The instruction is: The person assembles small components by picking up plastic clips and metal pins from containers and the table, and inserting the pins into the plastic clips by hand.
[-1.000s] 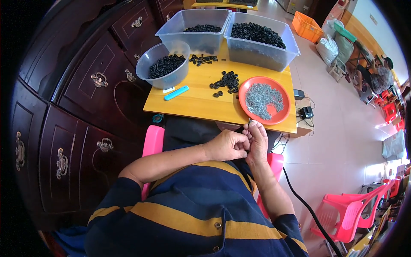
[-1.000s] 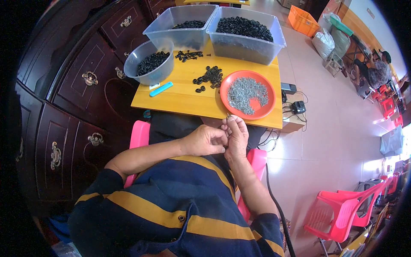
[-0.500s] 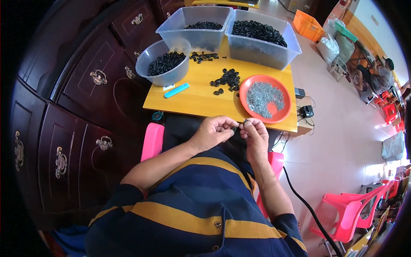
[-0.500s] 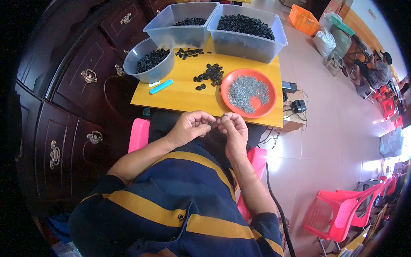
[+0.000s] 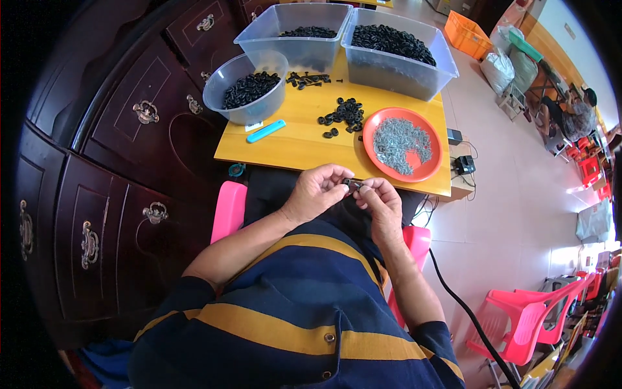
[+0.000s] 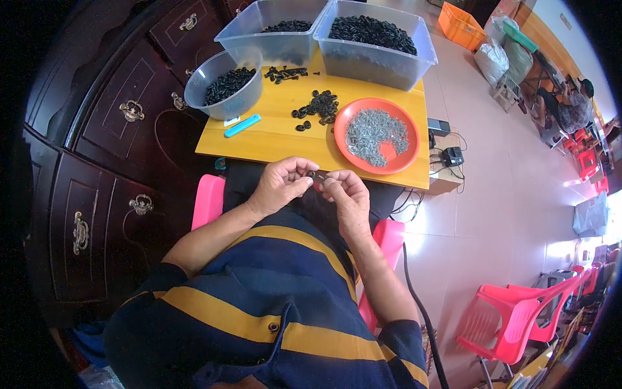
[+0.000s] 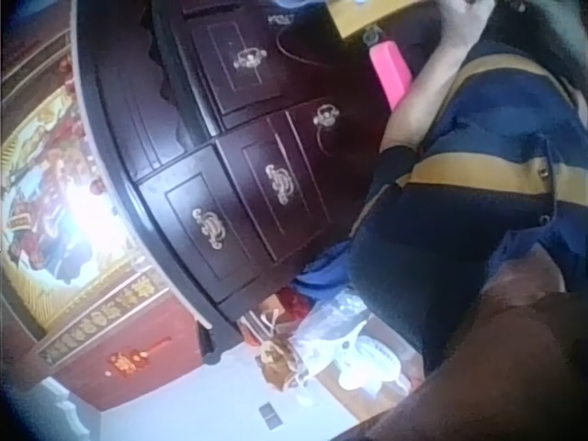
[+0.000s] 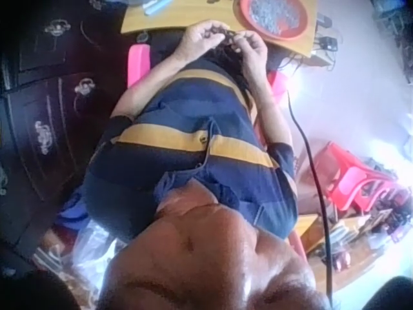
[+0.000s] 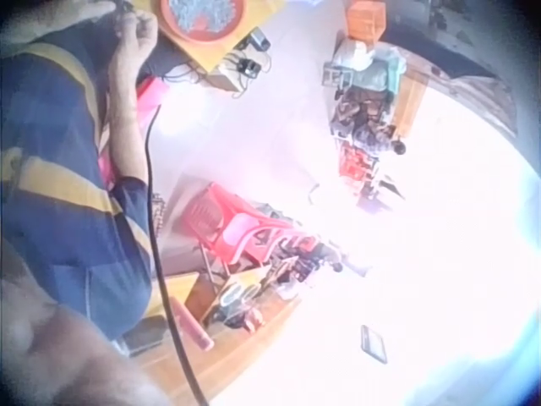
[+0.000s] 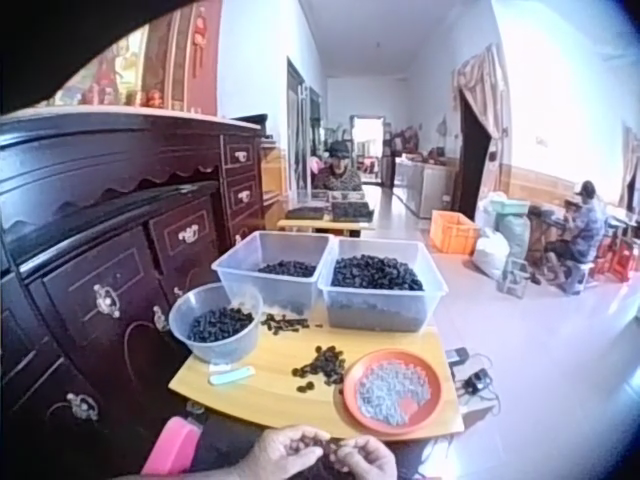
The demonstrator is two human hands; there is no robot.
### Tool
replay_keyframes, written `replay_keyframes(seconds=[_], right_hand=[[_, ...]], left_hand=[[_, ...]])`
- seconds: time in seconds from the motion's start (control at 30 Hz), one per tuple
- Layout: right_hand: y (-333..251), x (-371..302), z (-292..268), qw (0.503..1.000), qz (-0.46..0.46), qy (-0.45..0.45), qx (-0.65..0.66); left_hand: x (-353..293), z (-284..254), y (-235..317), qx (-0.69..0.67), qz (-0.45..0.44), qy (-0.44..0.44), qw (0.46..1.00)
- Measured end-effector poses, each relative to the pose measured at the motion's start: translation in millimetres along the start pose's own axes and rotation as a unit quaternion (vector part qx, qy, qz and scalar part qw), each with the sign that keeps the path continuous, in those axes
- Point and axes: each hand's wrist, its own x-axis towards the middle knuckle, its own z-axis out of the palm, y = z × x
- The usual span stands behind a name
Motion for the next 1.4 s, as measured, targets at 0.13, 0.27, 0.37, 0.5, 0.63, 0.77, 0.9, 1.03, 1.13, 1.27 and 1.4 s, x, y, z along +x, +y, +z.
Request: replay_keyframes(seconds=[0.13,0.27,0.37,0.5,0.63,0.77,0.9,1.03,1.13,1.27,1.4], right_hand=[[0.3,-0.7,-0.8,1.000,0.007,-0.003,0.000],[1.1,-0.5,-0.9,1.000,0.007,-0.003,-0.010],[1.5,-0.6,-1.6,1.000,0.004,-0.003,-0.014],[0.6,-0.2,-4.7,1.000,0.002,0.006,0.017],[-2.0,-1.2,-4.4,1.000,0.010,0.002,0.022],[-0.9,-1.3,-2.7,1.000,0.003,-0.020,0.024],[-0.5,-1.4,-3.3,1.000,0.006,-0.019,0.021],[0.4,-1.3,-4.3,0.999,0.001,-0.032,0.006],[-0.3,-1.3,-3.9,0.999,0.000,-0.037,0.003],[-0.4,-1.7,-3.5,1.000,0.001,-0.030,-0.004],[0.0,-1.4,-4.3,1.000,0.002,-0.027,-0.010]], left_hand=[[-0.3,-1.6,-0.8,0.001,0.003,-0.014,1.000],[-1.2,-2.5,1.7,0.005,0.004,-0.021,1.000],[-1.1,-3.0,2.6,0.004,0.005,-0.020,1.000],[0.0,-10.8,2.7,-0.153,-0.081,-0.047,0.984],[1.1,-15.9,-3.5,-0.281,-0.130,-0.072,0.948],[1.0,-11.1,0.6,-0.238,-0.127,-0.078,0.960],[0.8,-7.0,4.1,-0.131,-0.080,-0.072,0.986],[-0.7,-6.9,4.3,-0.077,-0.046,-0.066,0.994],[-0.8,-7.3,4.5,-0.053,-0.040,-0.064,0.996],[-1.8,-7.1,7.9,-0.042,-0.031,-0.066,0.996],[-2.2,-6.4,7.1,-0.019,-0.015,-0.067,0.997]])
